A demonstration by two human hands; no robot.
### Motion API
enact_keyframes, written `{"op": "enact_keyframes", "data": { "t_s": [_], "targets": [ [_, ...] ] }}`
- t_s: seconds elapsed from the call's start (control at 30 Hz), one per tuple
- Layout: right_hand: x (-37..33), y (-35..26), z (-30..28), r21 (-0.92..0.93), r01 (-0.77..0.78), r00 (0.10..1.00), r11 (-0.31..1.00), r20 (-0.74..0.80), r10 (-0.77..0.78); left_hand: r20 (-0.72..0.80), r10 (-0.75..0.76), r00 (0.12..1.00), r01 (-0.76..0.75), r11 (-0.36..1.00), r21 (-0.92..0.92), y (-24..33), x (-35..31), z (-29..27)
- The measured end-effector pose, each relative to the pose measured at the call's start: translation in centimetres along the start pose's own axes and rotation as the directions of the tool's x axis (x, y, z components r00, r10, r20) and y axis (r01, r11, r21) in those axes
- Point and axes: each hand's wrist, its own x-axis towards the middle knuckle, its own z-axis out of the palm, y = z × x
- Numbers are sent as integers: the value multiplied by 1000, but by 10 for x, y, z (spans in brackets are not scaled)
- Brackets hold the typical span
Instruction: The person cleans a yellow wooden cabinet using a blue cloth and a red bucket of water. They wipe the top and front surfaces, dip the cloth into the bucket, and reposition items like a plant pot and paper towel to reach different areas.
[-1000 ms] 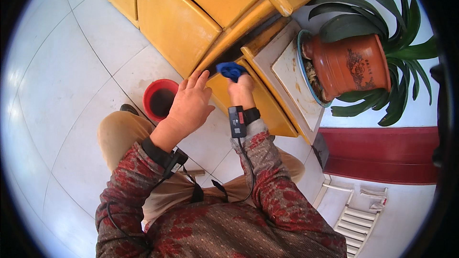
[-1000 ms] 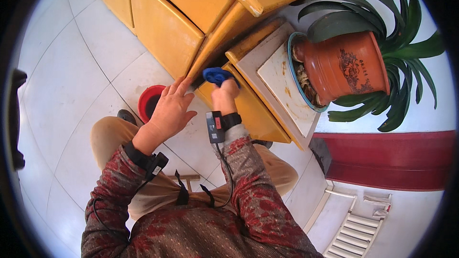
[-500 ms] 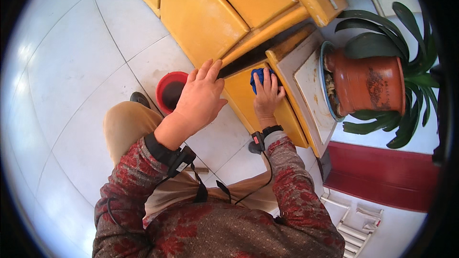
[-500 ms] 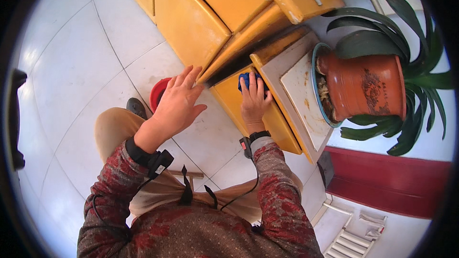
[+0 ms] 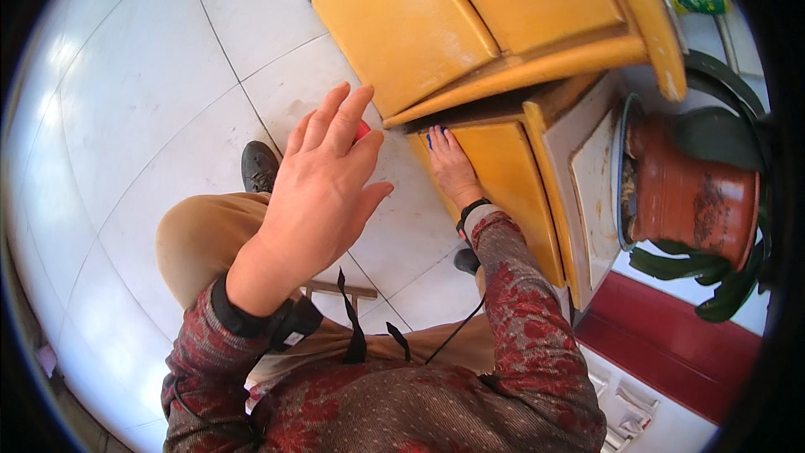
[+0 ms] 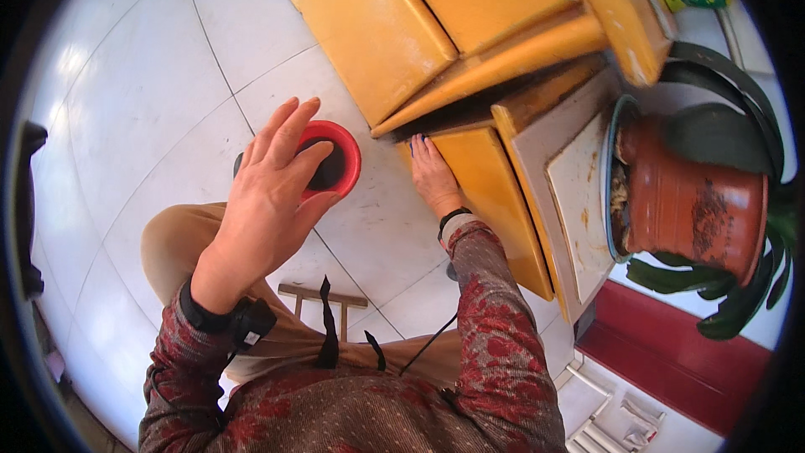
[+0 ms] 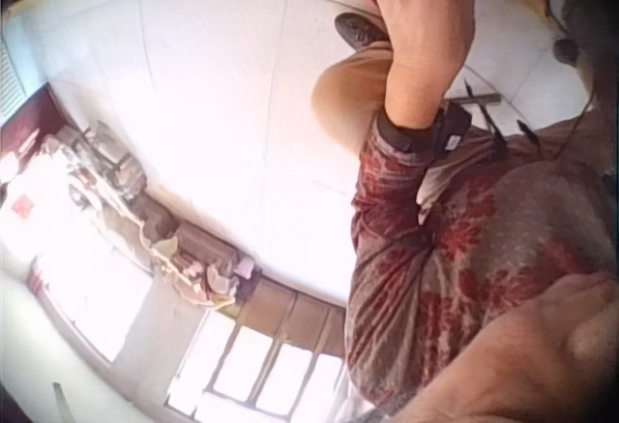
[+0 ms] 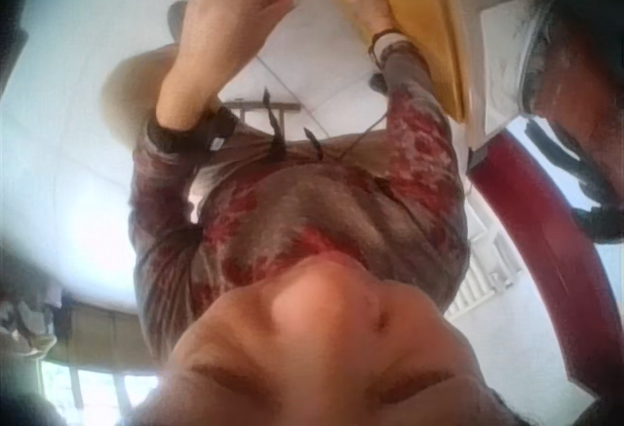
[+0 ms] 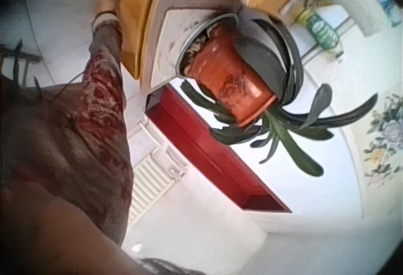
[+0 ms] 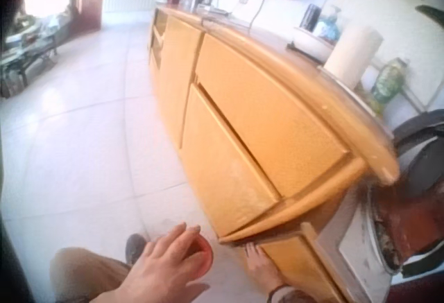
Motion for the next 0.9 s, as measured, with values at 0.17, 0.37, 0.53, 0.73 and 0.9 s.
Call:
{"op": "enact_keyframes", "data": {
  "t_s": [0.17, 0.37, 0.53, 0.73, 0.9],
  "targets": [
    [23, -31, 54, -46, 155, 986, 987, 68, -151, -2, -104, 995, 104, 995, 8, -11, -5, -18],
    [52, -54, 95, 71, 243, 958, 967, 141, -251, 55, -159, 986, 160, 987, -17, -9, -1, -23],
    [62, -74, 118, -4, 302, 913, 953, 290, -288, 114, -164, 980, 166, 986, -9, -6, 5, -19],
    [3, -85, 124, -14, 282, 937, 959, 218, -272, 117, -171, 978, 171, 985, 9, -6, 5, -18],
    [-75, -97, 116, 136, 320, 844, 938, 408, -347, 109, -152, 982, 153, 988, 6, -1, 3, -11]
  ]
}}
